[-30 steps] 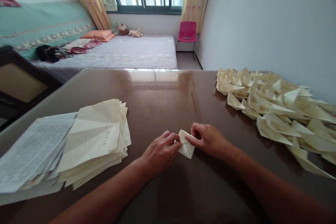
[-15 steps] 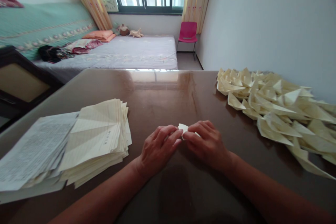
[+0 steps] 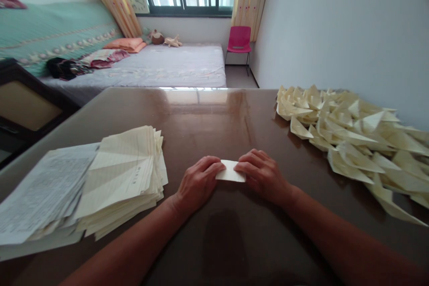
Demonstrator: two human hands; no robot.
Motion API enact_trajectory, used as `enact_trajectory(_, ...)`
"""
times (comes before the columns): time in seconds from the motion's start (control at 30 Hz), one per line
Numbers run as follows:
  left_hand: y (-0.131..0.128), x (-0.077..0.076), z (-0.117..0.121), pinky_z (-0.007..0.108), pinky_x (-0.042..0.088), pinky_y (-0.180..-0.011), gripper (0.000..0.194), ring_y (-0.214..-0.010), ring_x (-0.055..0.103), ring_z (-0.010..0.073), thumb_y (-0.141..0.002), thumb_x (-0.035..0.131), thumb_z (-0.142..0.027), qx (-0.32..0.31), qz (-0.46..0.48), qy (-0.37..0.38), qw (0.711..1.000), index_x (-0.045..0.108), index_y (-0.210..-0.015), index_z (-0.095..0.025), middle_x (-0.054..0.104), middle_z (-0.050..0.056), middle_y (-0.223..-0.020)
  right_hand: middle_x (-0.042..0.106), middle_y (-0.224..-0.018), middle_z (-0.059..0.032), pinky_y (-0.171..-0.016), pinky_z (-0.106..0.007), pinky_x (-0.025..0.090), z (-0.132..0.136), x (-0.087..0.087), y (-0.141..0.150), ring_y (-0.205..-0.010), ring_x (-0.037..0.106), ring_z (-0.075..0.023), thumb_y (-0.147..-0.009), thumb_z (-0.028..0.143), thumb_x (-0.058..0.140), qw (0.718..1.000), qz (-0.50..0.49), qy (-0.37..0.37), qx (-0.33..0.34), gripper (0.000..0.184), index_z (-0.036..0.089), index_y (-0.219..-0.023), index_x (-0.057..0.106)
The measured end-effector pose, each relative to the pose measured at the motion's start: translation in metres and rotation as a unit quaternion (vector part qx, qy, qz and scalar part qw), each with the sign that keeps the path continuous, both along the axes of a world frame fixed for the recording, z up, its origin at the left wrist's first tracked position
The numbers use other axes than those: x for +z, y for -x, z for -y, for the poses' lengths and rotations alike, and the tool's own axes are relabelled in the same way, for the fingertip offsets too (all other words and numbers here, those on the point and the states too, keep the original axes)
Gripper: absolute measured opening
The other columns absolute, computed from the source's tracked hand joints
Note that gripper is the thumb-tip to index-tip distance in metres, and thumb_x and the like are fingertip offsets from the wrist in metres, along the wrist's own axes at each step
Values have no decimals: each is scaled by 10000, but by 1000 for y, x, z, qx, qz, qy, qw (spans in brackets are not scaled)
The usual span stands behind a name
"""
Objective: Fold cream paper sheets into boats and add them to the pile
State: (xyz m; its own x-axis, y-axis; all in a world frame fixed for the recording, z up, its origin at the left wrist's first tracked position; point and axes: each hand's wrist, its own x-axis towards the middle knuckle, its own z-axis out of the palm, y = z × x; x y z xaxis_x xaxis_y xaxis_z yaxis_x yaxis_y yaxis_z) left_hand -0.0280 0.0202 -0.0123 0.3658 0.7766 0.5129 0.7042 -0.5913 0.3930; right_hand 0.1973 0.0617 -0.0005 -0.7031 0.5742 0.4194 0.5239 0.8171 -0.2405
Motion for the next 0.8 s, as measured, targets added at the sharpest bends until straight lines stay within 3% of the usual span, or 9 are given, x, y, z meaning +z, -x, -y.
enact_trajectory(0.13,-1,0,-1,343,481,-930,242,-1048,530,201,-886,544,-199,25,-21,-51,998,571,-1127,-200,612,76,-1084,649,-944,-46,-787,-347,336,3,1,0,-847,492,-190,-947,263,448,998,41,-41,-26,203,233,-945,649)
enact_trajectory(0.27,-2,2,-1,308,488,-853,140,-937,537,172,-921,500,-192,-43,-92,-54,993,635,-957,-200,642,51,-954,646,-917,-54,-793,-353,327,5,2,5,-856,496,-196,-941,233,471,994,105,-40,-15,179,225,-917,648)
enact_trajectory(0.4,-1,0,-2,269,492,-779,201,-856,545,146,-949,451,-215,-67,-115,4,991,645,-904,-189,637,43,-898,647,-899,-49,-779,-330,354,-1,2,3,-877,515,-189,-908,240,535,992,124,16,16,129,220,-885,660)
enact_trajectory(0.57,1,-3,-3,265,488,-771,203,-848,549,149,-950,456,-250,-48,-90,69,992,655,-952,-208,639,38,-865,681,-949,-36,-792,-293,424,-14,-2,-7,-895,563,-164,-934,285,493,987,35,155,28,202,255,-974,689)
enact_trajectory(0.7,-1,-6,-6,275,482,-766,201,-838,570,156,-948,460,-266,4,-36,112,993,647,-992,-205,652,29,-849,693,-936,-20,-773,-272,451,-18,-7,-8,-866,596,-153,-933,283,495,966,-26,256,-27,198,244,-1015,671)
enact_trajectory(0.8,-5,-9,-10,285,483,-788,205,-864,596,158,-945,461,-264,35,-8,127,991,625,-1056,-210,669,24,-913,677,-882,-19,-767,-277,436,-15,-11,-1,-847,586,-161,-936,296,482,969,-14,235,-75,186,223,-935,653)
